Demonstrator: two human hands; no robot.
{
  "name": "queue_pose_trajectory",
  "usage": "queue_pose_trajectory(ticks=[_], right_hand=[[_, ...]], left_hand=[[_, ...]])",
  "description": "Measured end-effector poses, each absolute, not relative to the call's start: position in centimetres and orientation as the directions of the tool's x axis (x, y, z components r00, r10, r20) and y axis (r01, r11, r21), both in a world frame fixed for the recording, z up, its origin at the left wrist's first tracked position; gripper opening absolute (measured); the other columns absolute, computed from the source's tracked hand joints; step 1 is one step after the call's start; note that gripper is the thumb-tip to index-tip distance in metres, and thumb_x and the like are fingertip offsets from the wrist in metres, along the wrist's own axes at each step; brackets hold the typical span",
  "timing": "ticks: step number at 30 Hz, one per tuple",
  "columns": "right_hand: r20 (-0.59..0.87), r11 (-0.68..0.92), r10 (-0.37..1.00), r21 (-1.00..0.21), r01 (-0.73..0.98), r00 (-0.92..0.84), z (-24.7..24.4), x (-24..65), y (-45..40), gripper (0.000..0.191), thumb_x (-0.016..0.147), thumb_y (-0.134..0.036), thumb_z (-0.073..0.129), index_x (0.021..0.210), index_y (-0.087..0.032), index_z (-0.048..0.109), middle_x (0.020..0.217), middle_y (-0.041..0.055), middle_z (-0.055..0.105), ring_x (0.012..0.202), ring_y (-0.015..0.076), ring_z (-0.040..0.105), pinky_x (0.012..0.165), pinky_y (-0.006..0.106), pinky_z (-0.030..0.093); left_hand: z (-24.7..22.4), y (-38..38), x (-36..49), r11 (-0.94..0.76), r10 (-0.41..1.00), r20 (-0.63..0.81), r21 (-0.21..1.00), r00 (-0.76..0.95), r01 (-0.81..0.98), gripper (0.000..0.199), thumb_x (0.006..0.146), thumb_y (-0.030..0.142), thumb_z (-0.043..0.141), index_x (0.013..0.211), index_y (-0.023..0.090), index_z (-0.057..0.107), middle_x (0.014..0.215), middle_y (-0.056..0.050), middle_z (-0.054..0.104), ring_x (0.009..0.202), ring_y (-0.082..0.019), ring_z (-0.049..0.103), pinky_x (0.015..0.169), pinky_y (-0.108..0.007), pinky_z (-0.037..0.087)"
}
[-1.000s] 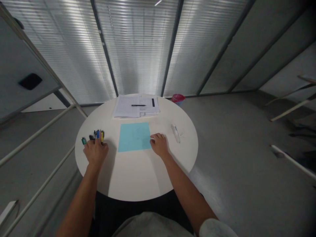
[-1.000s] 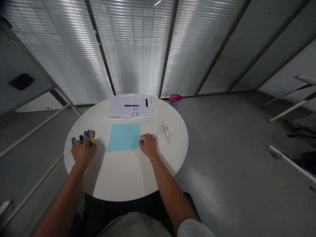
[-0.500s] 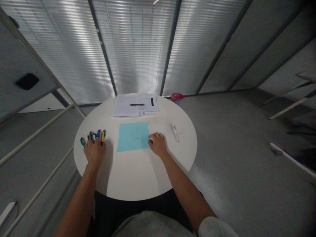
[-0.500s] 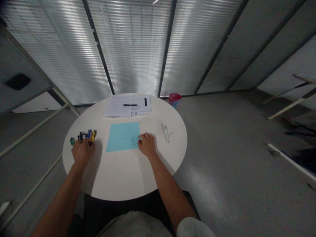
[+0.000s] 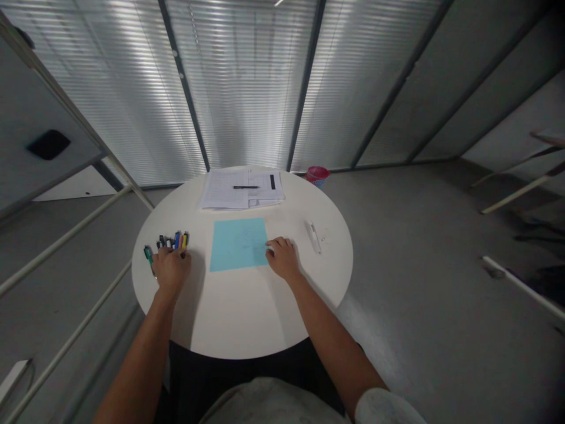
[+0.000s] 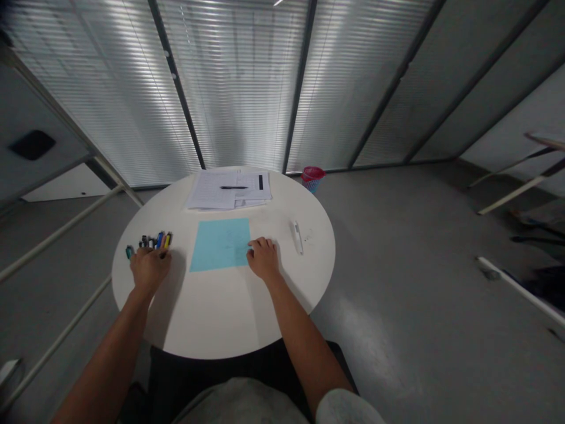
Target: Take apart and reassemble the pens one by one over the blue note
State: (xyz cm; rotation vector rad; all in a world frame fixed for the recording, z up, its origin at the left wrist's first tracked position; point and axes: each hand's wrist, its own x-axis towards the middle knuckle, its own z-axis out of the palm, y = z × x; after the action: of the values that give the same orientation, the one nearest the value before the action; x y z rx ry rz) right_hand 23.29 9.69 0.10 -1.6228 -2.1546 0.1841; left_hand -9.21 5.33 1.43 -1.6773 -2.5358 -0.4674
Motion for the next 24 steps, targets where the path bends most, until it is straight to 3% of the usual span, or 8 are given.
queue_pose_trajectory(ticks=[4,10,17,24], right_hand=[[0.257,0.301,0.942,-0.360,0.883,-0.216,0.1,23.3,9.7,0.023,0.089,-0.026,0.054,0.108,-0.025,0.067,0.110,0.0069,0.063,0.106,0.0246,0.050,0.091,0.038,0.035],[0.254,0.302,0.942,-0.357,0.884,-0.219,0.1,23.3,9.7,0.023,0.089,-0.026,0.054,0.108,-0.025,0.067,0.110,0.0065,0.063,0.106,0.0243,0.050,0.092,0.038,0.035],[0.253,0.300,0.943,-0.357,0.884,-0.217,0.1,23.3,9.8,0.023,0.089,-0.025,0.054,0.108,-0.026,0.067,0.111,0.0066,0.063,0.107,0.0241,0.050,0.093,0.038,0.035],[0.250,0.298,0.944,-0.359,0.885,-0.216,-0.1,23.3,9.9,0.023,0.089,-0.024,0.054,0.107,-0.025,0.068,0.110,0.0071,0.063,0.106,0.0242,0.050,0.093,0.038,0.035]], left_hand=[[1.2,5.3,-8.8,0.358,0.883,0.263,0.160,-0.390,0.920,0.037,0.086,0.035,0.046,0.108,0.020,0.072,0.113,-0.016,0.064,0.104,-0.035,0.055,0.089,-0.047,0.040],[1.6,5.7,-9.9,0.361,0.890,0.225,0.183,-0.397,0.914,0.040,0.085,0.032,0.048,0.116,0.019,0.068,0.107,-0.017,0.066,0.095,-0.032,0.059,0.083,-0.045,0.042],[1.3,6.8,-11.1,0.318,0.917,0.198,0.162,-0.346,0.934,0.040,0.091,0.039,0.040,0.101,0.013,0.068,0.094,-0.019,0.065,0.087,-0.030,0.061,0.078,-0.040,0.044],[1.4,7.5,-11.2,0.330,0.930,0.143,0.078,-0.338,0.941,0.042,0.089,0.041,0.043,0.108,0.011,0.066,0.102,-0.021,0.065,0.091,-0.032,0.061,0.080,-0.043,0.044]])
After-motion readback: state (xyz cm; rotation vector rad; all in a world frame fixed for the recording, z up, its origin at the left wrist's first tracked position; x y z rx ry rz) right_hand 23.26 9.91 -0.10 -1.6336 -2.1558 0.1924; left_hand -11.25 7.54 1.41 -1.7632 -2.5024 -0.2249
